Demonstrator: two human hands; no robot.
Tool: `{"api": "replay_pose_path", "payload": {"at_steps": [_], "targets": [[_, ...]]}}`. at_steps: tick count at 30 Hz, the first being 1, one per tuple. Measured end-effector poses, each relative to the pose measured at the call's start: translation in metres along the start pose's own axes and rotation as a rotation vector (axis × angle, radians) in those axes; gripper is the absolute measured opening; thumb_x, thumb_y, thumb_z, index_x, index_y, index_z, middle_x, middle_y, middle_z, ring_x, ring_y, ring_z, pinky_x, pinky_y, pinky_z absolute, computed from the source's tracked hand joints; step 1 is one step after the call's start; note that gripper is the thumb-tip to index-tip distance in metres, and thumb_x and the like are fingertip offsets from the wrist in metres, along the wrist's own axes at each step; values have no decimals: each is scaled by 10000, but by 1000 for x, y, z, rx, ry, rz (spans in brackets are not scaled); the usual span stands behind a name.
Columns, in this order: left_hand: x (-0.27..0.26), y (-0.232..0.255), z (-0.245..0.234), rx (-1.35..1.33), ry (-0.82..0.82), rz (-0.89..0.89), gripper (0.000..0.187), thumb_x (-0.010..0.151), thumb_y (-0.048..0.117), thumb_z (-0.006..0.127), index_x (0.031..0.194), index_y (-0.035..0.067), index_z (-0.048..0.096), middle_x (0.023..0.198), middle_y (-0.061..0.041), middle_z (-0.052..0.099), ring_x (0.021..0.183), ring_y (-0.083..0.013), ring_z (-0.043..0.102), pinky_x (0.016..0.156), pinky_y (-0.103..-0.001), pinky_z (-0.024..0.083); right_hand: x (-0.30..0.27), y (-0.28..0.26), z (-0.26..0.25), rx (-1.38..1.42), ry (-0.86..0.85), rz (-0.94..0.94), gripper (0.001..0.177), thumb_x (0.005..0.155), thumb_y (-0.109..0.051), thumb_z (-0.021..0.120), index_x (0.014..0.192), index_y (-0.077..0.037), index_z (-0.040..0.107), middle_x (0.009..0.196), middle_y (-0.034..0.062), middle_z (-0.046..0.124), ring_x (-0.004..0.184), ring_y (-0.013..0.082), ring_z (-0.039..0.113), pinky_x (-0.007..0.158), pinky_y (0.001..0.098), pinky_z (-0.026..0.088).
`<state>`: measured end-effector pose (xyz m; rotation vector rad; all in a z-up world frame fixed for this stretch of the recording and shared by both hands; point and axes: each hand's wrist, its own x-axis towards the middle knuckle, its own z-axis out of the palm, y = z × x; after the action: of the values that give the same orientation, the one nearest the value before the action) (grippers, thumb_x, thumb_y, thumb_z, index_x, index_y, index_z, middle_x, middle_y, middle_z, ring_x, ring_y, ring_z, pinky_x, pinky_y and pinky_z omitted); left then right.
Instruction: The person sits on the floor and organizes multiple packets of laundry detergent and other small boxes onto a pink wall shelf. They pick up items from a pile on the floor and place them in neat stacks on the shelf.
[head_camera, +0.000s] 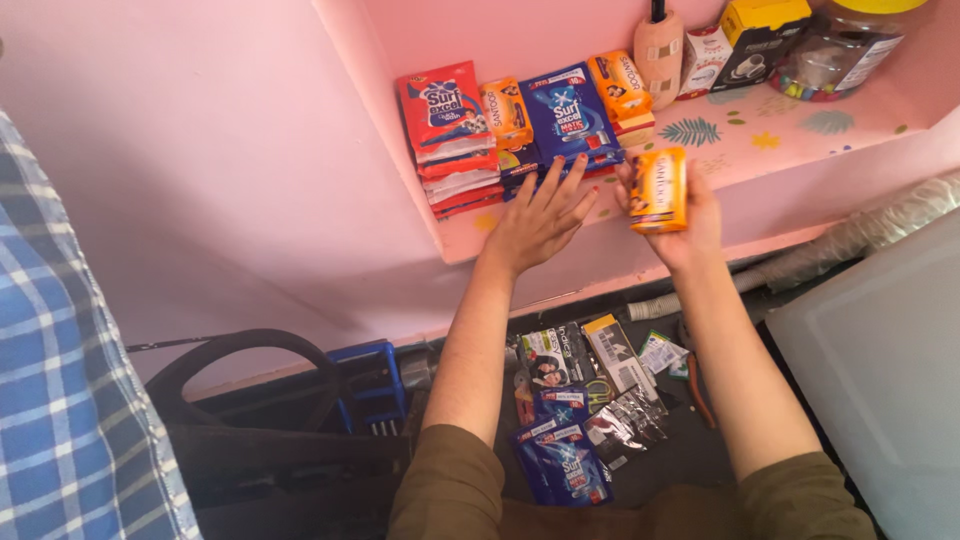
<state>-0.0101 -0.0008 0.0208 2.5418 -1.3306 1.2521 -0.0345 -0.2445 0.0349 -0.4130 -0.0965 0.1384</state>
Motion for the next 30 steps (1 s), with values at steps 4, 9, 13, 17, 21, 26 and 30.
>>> {"api": "replay_pose_path", "payload": {"at_steps": [4, 9, 13, 17, 21, 26, 30], "targets": [[-2, -1, -1, 63, -15, -4, 547, 1026, 361, 634, 1479, 131, 432, 1644, -179, 347, 1473, -358, 409, 1140, -495, 399, 0, -19, 10, 87, 115, 76, 527, 845, -159, 559, 1300, 104, 537, 1219, 272, 649, 1201, 424, 662, 1103, 513, 530], [-1, 1, 0, 76, -51, -20, 519, 1015, 401, 630, 1428, 120, 486, 1617, -179, 385, 1469, -342, 407, 1144, -487, 375, 33, -41, 11, -356, -4, -71, 497, 897, -97, 592, 1370, 35, 511, 1226, 248, 663, 1150, 371, 681, 1086, 492, 532], [0, 3, -3, 171, -96, -26, 559, 1024, 462, 586, 1445, 101, 516, 1613, -159, 404, 1471, -310, 403, 1154, -467, 349, 80, -44, 22, -732, -39, -529, 504, 1008, -96, 709, 1386, -52, 379, 1283, 203, 623, 1114, 308, 646, 930, 466, 554], [1, 3, -4, 233, -124, -29, 623, 1031, 508, 544, 1480, 77, 517, 1611, -149, 422, 1464, -290, 402, 1152, -452, 337, 123, -47, 35, -1655, -56, -1009, 225, 1040, -50, 698, 1227, -17, 577, 1102, 183, 658, 959, 337, 673, 846, 458, 532], [1, 4, -4, 241, -122, -36, 631, 1031, 514, 537, 1483, 75, 515, 1604, -145, 432, 1465, -284, 406, 1160, -449, 332, 132, -38, 36, -1846, 26, -1246, 217, 896, -43, 751, 1032, 7, 590, 1122, 200, 534, 1006, 347, 570, 845, 455, 490], [2, 5, -4, 252, -137, -41, 622, 1037, 518, 524, 1470, 72, 525, 1587, -144, 446, 1459, -283, 408, 1166, -453, 324, 119, -36, 36, -2102, 15, -1194, 176, 955, -125, 811, 1036, -21, 695, 1161, 159, 558, 1107, 359, 553, 933, 481, 478], [2, 6, -3, 237, -130, -41, 614, 1033, 515, 520, 1456, 71, 536, 1579, -151, 456, 1460, -283, 411, 1163, -452, 322, 104, -44, 43, -2194, -191, -1061, 358, 897, -198, 799, 1157, 30, 705, 1185, 199, 574, 1114, 411, 542, 934, 493, 488]]}}
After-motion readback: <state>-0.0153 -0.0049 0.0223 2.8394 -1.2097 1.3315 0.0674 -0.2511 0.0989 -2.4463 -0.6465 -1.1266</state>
